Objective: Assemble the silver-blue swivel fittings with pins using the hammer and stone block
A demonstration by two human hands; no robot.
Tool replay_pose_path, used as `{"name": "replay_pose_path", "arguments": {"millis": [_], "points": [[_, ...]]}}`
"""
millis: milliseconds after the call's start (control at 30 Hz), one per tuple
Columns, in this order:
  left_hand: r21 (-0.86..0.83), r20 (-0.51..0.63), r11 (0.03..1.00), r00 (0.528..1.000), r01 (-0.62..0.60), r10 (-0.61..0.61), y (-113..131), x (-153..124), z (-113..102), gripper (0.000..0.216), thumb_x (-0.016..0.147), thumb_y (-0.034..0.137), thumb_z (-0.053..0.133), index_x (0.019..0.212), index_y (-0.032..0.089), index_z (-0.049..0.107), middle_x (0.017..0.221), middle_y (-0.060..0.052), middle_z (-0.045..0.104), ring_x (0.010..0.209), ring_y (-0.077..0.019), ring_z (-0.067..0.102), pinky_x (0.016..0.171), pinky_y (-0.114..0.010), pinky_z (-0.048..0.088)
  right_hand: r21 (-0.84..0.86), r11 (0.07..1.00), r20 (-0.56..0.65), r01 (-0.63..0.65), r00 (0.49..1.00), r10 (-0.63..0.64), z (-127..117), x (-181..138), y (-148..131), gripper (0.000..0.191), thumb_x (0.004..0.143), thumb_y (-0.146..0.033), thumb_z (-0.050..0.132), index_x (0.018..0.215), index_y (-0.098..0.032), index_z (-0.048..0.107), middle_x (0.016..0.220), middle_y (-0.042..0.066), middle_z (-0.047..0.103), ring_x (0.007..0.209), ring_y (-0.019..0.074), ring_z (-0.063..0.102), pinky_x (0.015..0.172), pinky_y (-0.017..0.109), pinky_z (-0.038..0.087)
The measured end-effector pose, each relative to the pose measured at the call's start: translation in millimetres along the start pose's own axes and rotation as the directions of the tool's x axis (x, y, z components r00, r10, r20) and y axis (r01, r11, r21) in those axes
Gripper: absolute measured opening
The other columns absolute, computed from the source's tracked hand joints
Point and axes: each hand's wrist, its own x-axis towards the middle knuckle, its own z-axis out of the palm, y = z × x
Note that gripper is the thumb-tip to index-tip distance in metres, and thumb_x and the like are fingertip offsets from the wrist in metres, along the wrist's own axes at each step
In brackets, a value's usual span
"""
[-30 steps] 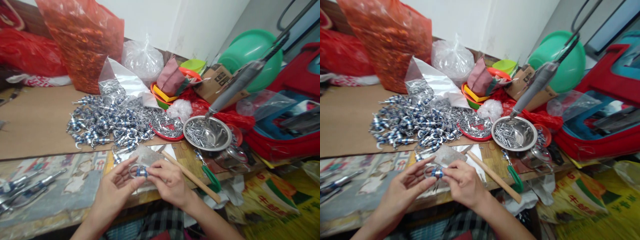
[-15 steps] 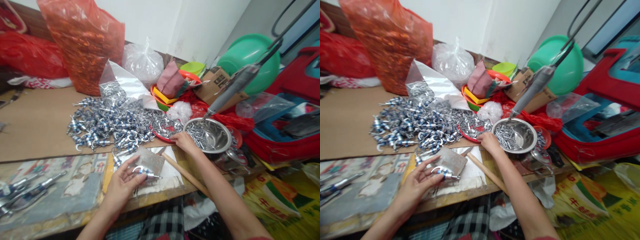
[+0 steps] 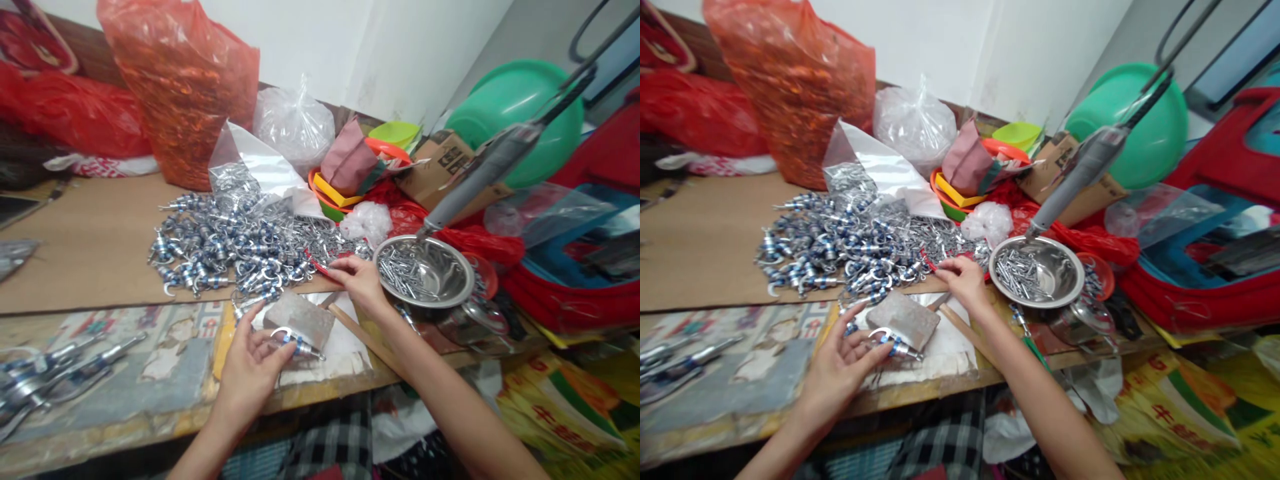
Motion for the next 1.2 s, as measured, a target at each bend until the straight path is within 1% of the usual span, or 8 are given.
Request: {"name": "replay_pose_path", "arguments": {"millis": [133, 367, 533, 667, 767, 867, 1033, 1200], "points": [[-0.025, -0.016, 0.998, 0.999, -0.049, 0.049, -4, 3, -1, 0.081, 0.057, 0.018, 0.071, 0.126, 0.021, 0.027, 0.066, 0.004, 0.061, 0.066, -0.0141, 0.063, 0.066, -0.028, 0.052, 0.24, 0.97, 0.27, -0.027, 0.962, -0.04, 1, -46, -38, 0.008, 0.069, -0.018, 0.06, 0.07, -0.016, 0.068, 0.064, -0.001, 0.066, 0.057, 0.0108, 0.059, 0.054, 0.02, 0.045], [-0.047, -0.121, 0.995, 0.989, -0.088, 0.082, -5, 5, 1, 0.082, 0.053, 0.015, 0.073, 0.122, 0.024, 0.03, 0.069, 0.007, 0.055, 0.054, -0.0113, 0.062, 0.055, -0.025, 0.053, 0.227, 0.972, 0.456, -0.066, 0.889, -0.046, 4, -53, -47, 0.007, 0.069, -0.017, 0.061, 0.068, -0.017, 0.068, 0.061, -0.002, 0.063, 0.056, 0.0103, 0.055, 0.051, 0.019, 0.04], [-0.063, -0.106, 0.993, 0.99, -0.104, 0.097, -7, 8, 0, 0.082, 0.052, 0.013, 0.073, 0.121, 0.025, 0.031, 0.068, 0.007, 0.055, 0.053, -0.0102, 0.061, 0.053, -0.023, 0.052, 0.101, 0.985, 0.373, 0.137, 0.913, -0.165, 21, -51, -52, 0.007, 0.069, -0.02, 0.064, 0.071, -0.022, 0.07, 0.065, -0.002, 0.064, 0.063, 0.0113, 0.056, 0.057, 0.021, 0.04], [-0.047, -0.112, 0.993, 0.988, -0.109, 0.103, -8, 8, -1, 0.081, 0.052, 0.013, 0.073, 0.121, 0.024, 0.031, 0.068, 0.007, 0.056, 0.053, -0.0101, 0.061, 0.053, -0.023, 0.053, 0.169, 0.969, 0.288, 0.178, 0.932, -0.222, 27, -57, -55, 0.007, 0.071, -0.021, 0.065, 0.074, -0.02, 0.071, 0.063, 0.0, 0.063, 0.061, 0.011, 0.055, 0.056, 0.02, 0.041], [-0.039, -0.135, 0.995, 0.987, -0.09, 0.084, -6, 7, 0, 0.081, 0.052, 0.014, 0.073, 0.121, 0.023, 0.031, 0.068, 0.006, 0.055, 0.055, -0.0121, 0.062, 0.055, -0.026, 0.054, 0.257, 0.95, 0.109, 0.175, 0.972, -0.209, 13, -64, -42, 0.012, 0.077, -0.021, 0.057, 0.082, -0.018, 0.068, 0.072, 0.002, 0.063, 0.069, 0.0122, 0.057, 0.063, 0.022, 0.044], [-0.035, -0.153, 0.997, 0.986, -0.071, 0.065, -5, 6, 1, 0.083, 0.05, 0.015, 0.074, 0.121, 0.023, 0.031, 0.068, 0.006, 0.055, 0.056, -0.0131, 0.063, 0.056, -0.027, 0.054, 0.055, 0.993, -0.054, 0.107, 0.993, -0.104, -13, -74, -15, 0.017, 0.081, -0.023, 0.051, 0.092, -0.018, 0.063, 0.086, 0.005, 0.061, 0.08, 0.0154, 0.056, 0.071, 0.027, 0.044], [-0.046, -0.168, 0.996, 0.984, -0.072, 0.063, -6, 7, 2, 0.085, 0.049, 0.015, 0.075, 0.122, 0.023, 0.032, 0.065, 0.006, 0.055, 0.059, -0.0146, 0.064, 0.056, -0.028, 0.055, -0.411, 0.91, 0.213, 0.06, 0.977, 0.032, -35, -94, 30, 0.028, 0.076, -0.031, 0.055, 0.1, -0.017, 0.057, 0.084, 0.007, 0.06, 0.081, 0.0208, 0.057, 0.07, 0.032, 0.043], [-0.042, -0.163, 0.997, 0.985, -0.058, 0.05, -5, 7, 3, 0.084, 0.05, 0.015, 0.074, 0.122, 0.023, 0.032, 0.065, 0.006, 0.056, 0.057, -0.0141, 0.063, 0.055, -0.027, 0.055, -0.243, 0.97, 0.177, -0.014, 0.982, 0.059, -28, -99, 23, 0.016, 0.08, -0.025, 0.048, 0.093, -0.017, 0.053, 0.086, 0.005, 0.059, 0.079, 0.0178, 0.058, 0.069, 0.029, 0.044]]}}
